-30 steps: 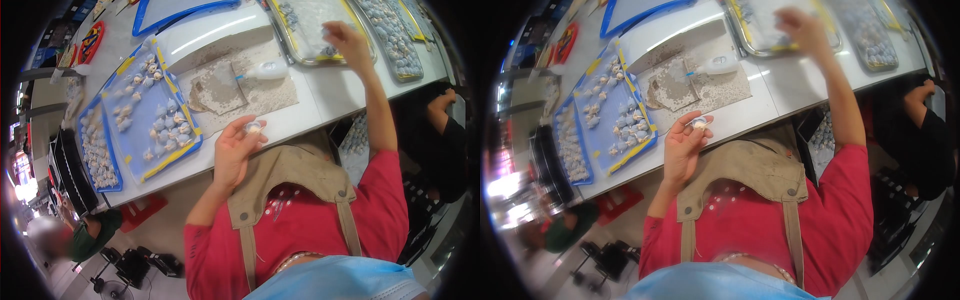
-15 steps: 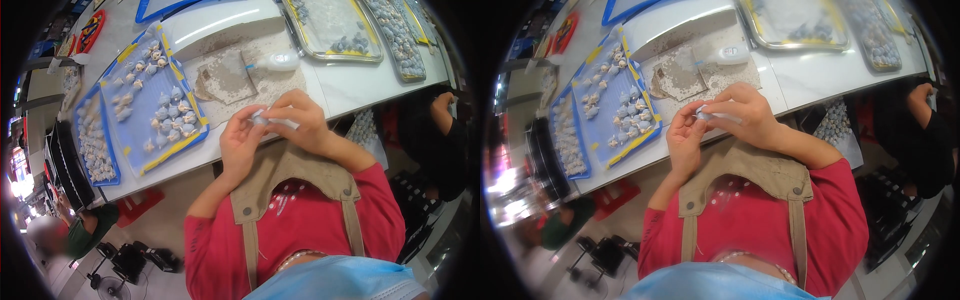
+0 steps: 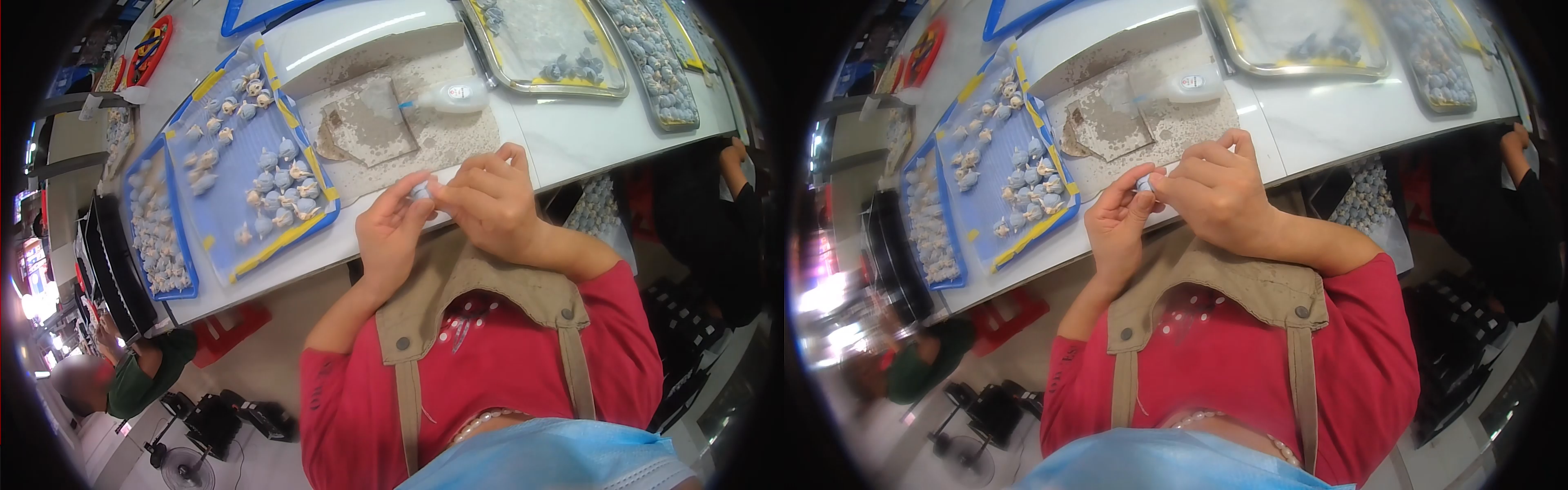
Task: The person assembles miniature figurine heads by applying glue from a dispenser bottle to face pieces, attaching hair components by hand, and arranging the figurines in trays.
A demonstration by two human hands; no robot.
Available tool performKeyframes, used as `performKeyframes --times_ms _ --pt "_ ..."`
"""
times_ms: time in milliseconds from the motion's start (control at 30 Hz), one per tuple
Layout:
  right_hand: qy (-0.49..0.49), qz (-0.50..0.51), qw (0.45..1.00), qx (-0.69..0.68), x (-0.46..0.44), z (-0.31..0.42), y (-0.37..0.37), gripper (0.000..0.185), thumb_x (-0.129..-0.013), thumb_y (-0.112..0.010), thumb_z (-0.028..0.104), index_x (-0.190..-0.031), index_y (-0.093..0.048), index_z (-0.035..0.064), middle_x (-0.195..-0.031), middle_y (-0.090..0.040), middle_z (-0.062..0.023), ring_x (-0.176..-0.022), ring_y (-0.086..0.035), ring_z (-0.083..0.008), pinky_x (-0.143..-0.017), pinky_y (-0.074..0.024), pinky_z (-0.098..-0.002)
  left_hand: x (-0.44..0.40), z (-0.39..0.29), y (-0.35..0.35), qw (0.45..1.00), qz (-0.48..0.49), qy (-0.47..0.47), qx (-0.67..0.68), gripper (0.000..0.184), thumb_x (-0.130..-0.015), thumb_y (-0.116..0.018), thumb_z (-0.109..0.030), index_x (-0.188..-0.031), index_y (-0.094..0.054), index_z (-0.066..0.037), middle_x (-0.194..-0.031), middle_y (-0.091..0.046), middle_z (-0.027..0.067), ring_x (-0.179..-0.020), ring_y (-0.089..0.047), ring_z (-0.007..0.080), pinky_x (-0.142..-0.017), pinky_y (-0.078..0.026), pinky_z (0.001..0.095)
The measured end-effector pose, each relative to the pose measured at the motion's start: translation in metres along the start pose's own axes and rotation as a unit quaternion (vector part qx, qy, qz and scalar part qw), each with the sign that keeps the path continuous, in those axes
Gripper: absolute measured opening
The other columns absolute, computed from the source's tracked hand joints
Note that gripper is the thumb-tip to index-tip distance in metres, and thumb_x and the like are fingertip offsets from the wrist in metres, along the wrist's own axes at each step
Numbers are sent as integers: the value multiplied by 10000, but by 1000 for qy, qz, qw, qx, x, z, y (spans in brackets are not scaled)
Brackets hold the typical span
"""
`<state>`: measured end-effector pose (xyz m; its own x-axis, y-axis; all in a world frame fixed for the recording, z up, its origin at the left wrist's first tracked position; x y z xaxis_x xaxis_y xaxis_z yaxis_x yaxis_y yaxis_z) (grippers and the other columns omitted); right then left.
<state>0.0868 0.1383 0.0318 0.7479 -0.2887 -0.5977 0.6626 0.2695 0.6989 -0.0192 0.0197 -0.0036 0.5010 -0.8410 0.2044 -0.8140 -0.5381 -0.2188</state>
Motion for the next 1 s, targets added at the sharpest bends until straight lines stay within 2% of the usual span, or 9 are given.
performKeyframes --times_ms 100,233,300,367,433,500,633,800,1000 --pt "23 4 999 -35 -3 -6 6 124 -708 -680 125 -827 -644 131 -690 -566 63 -733 -564 -137 -689 -311 -336 3 -7 -5 1000 -5 -19 -1 292 -890 -551 -6 -1180 -559 28 -841 -636 52 -778 -597 81 -708 -488 206" --pt "60 7 996 -71 -4 -18 6 151 -692 -700 133 -833 -646 135 -692 -574 63 -755 -559 -151 -694 -318 -338 2 -7 -7 999 3 -39 -34 294 -889 -557 -15 -1181 -559 26 -847 -639 50 -765 -599 78 -690 -497 213" --pt "42 -1 996 -83 -1 -18 8 187 -673 -721 136 -847 -652 137 -701 -577 65 -762 -557 -156 -691 -315 -336 3 -8 -7 996 8 -51 -67 307 -888 -565 -23 -1191 -555 23 -854 -644 48 -741 -580 65 -689 -493 211" --pt "17 -12 996 -81 2 -14 9 218 -658 -739 137 -860 -658 140 -710 -579 66 -768 -555 -160 -686 -310 -334 4 -12 -8 995 18 -58 -77 348 -896 -585 -107 -1206 -531 41 -1027 -620 100 -772 -575 80 -702 -503 223" --pt "-15 -26 997 -65 4 -9 11 244 -647 -754 137 -873 -662 143 -720 -581 65 -772 -554 -164 -681 -304 -332 3 -13 -9 994 25 -72 -77 389 -899 -596 -153 -1221 -512 49 -1125 -604 122 -781 -565 81 -711 -506 228" --pt "-29 -35 996 -78 5 -8 10 252 -647 -755 137 -882 -663 140 -718 -574 59 -764 -552 -162 -675 -298 -333 3 -12 -8 993 28 -89 -70 411 -897 -599 -164 -1235 -500 47 -1147 -596 114 -769 -552 70 -717 -502 224" --pt "-37 -52 995 -77 7 -6 5 246 -643 -754 131 -868 -654 124 -702 -554 41 -747 -551 -161 -669 -295 -337 5 -9 -2 981 19 -102 -162 390 -910 -580 -159 -1226 -500 55 -1141 -600 108 -778 -570 74 -712 -492 220" --pt "-30 -59 998 -4 -1 14 5 180 -671 -717 118 -833 -641 112 -674 -534 38 -740 -556 -165 -673 -301 -338 6 -11 1 974 -1 -135 -184 329 -928 -550 -145 -1183 -527 61 -1085 -626 103 -781 -600 95 -700 -487 220" --pt "27 -16 999 -27 -5 4 5 197 -663 -702 122 -853 -649 130 -666 -547 56 -755 -551 -167 -685 -307 -337 12 -15 2 992 -3 -93 -81 292 -916 -563 -118 -1151 -559 55 -1001 -651 105 -760 -613 126 -716 -509 247"
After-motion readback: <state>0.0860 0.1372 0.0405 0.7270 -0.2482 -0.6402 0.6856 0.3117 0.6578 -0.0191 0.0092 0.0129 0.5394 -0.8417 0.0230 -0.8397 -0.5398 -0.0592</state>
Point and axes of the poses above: each hand's wrist, its own x-axis away from the middle knuckle, its own y-axis out of the back of the hand, z = x × y, the point moved 2 cm from there along -x, towards the middle knuckle
